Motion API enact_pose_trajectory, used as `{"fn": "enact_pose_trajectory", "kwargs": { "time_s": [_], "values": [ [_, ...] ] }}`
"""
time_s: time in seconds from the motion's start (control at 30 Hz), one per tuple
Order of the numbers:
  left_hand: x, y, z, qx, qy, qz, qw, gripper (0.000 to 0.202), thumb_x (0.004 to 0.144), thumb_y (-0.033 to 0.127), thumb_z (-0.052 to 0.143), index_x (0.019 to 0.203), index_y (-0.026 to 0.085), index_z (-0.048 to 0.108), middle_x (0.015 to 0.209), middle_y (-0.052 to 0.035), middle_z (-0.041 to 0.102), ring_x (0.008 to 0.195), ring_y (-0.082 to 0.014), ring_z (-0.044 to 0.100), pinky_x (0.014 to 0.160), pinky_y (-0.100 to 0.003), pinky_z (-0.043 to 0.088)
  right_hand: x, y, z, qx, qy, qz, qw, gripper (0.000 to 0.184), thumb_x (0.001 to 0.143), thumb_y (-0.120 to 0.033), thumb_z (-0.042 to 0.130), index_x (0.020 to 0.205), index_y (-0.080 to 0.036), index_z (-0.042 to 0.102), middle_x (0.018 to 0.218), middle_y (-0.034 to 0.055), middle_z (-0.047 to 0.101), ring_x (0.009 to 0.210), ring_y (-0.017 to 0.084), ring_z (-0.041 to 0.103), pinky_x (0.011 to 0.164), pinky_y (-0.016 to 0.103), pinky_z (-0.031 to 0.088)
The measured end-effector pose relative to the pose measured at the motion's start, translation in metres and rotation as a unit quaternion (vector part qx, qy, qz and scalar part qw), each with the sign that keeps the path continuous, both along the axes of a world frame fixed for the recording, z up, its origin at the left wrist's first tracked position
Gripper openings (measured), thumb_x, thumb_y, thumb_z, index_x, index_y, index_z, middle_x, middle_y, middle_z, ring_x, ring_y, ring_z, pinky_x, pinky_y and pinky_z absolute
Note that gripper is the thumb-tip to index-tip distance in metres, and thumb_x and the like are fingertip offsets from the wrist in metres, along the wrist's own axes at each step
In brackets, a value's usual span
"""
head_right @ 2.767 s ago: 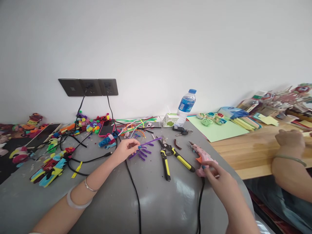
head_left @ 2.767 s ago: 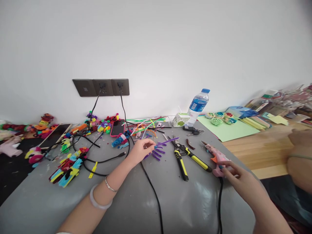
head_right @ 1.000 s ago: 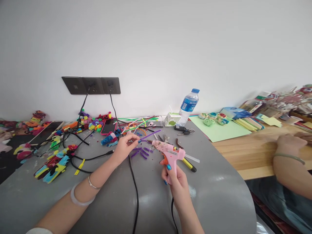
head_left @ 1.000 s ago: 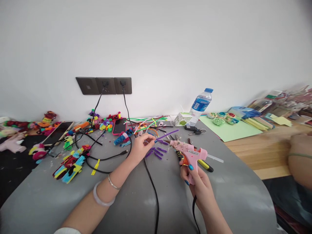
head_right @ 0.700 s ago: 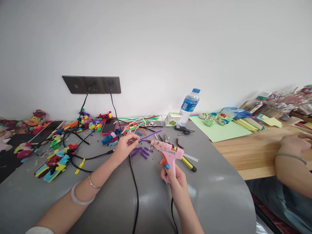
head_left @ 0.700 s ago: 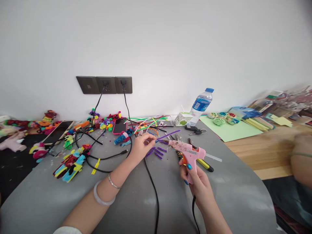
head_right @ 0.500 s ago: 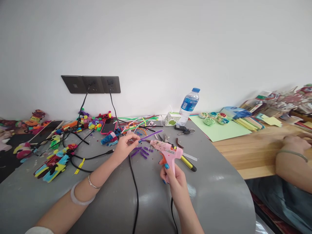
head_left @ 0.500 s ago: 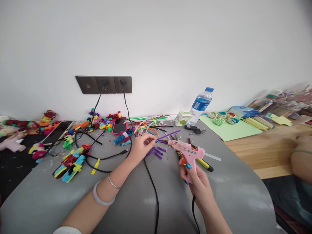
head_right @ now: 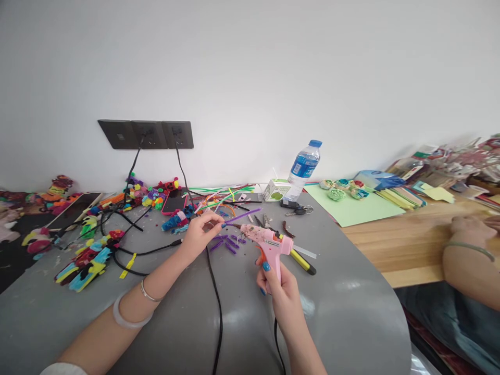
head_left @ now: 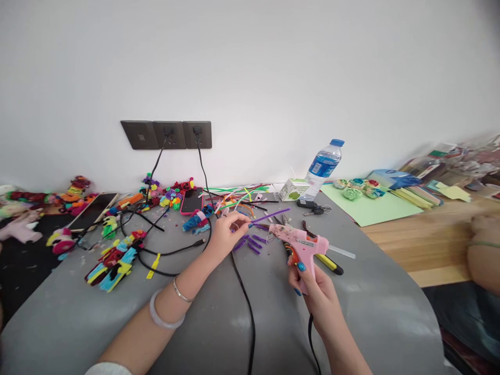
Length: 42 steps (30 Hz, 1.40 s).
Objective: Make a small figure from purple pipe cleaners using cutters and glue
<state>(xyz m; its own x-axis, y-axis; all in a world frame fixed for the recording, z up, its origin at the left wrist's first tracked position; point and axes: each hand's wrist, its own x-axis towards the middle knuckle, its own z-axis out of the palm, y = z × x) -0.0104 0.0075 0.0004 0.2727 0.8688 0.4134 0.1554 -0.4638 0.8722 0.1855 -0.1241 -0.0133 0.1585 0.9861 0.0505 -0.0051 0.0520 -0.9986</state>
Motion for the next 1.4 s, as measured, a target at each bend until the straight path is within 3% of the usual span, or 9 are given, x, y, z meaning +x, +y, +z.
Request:
{"fn": "enact_pose_trajectory", "kwargs": {
  "time_s": [0.33, 0.87, 1.03, 1.2, 1.27, 1.4],
  "values": [
    [0.000, -0.001, 0.002, 0.037, 0.015, 0.000, 0.999, 0.010, 0.082, 0.018, 0.058, 0.083, 0.017, 0.068, 0.076, -0.0021, 0.068, 0.067, -0.0124, 0.062, 0.060, -0.021, 0.048, 0.003, -0.001, -0.002, -0.001, -0.017, 0.005, 1.000, 0.041, 0.092, -0.059, 0.051, 0.088, -0.019, 0.058, 0.054, -0.0026, 0.045, 0.054, 0.013, 0.034, 0.055, 0.029, 0.023],
    [-0.001, 0.000, 0.001, 0.025, -0.008, 0.002, 1.000, 0.009, 0.083, 0.021, 0.059, 0.082, 0.018, 0.068, 0.079, -0.0026, 0.068, 0.070, -0.0130, 0.062, 0.060, -0.021, 0.050, 0.007, -0.001, 0.002, -0.005, -0.020, -0.031, 0.999, 0.042, 0.088, -0.061, 0.056, 0.083, -0.020, 0.059, 0.054, -0.0021, 0.045, 0.054, 0.013, 0.036, 0.054, 0.029, 0.025],
    [-0.002, 0.002, -0.003, -0.017, -0.028, 0.010, 0.999, 0.011, 0.082, 0.025, 0.061, 0.084, 0.017, 0.069, 0.083, -0.0041, 0.069, 0.074, -0.0148, 0.064, 0.063, -0.024, 0.053, 0.020, 0.000, 0.005, 0.027, 0.077, -0.141, 0.987, 0.044, 0.084, -0.060, 0.060, 0.069, -0.020, 0.055, 0.054, -0.0025, 0.042, 0.053, 0.012, 0.033, 0.050, 0.028, 0.025],
    [-0.002, 0.003, -0.006, -0.047, -0.046, 0.010, 0.998, 0.016, 0.082, 0.028, 0.062, 0.087, 0.016, 0.071, 0.085, -0.0049, 0.070, 0.073, -0.0149, 0.063, 0.063, -0.024, 0.053, 0.053, 0.007, 0.009, 0.019, 0.277, -0.225, 0.934, 0.026, 0.085, -0.047, 0.061, 0.083, -0.021, 0.060, 0.049, -0.0079, 0.033, 0.046, 0.010, 0.024, 0.044, 0.022, 0.025],
    [-0.002, 0.003, -0.006, -0.053, -0.047, 0.010, 0.997, 0.017, 0.081, 0.028, 0.062, 0.087, 0.016, 0.071, 0.084, -0.0051, 0.070, 0.072, -0.0147, 0.063, 0.062, -0.024, 0.052, 0.069, 0.009, 0.008, -0.007, 0.315, -0.217, 0.924, 0.022, 0.081, -0.041, 0.063, 0.080, -0.020, 0.058, 0.054, -0.0080, 0.034, 0.045, 0.008, 0.023, 0.042, 0.021, 0.023],
    [-0.002, 0.005, -0.006, -0.060, -0.044, 0.013, 0.997, 0.016, 0.079, 0.028, 0.064, 0.086, 0.015, 0.071, 0.080, -0.0049, 0.070, 0.071, -0.0150, 0.063, 0.061, -0.023, 0.051, 0.094, 0.010, 0.005, -0.071, 0.307, -0.164, 0.935, 0.022, 0.074, -0.038, 0.069, 0.083, -0.020, 0.059, 0.062, -0.0065, 0.039, 0.046, 0.006, 0.024, 0.040, 0.020, 0.026]
  ]
}}
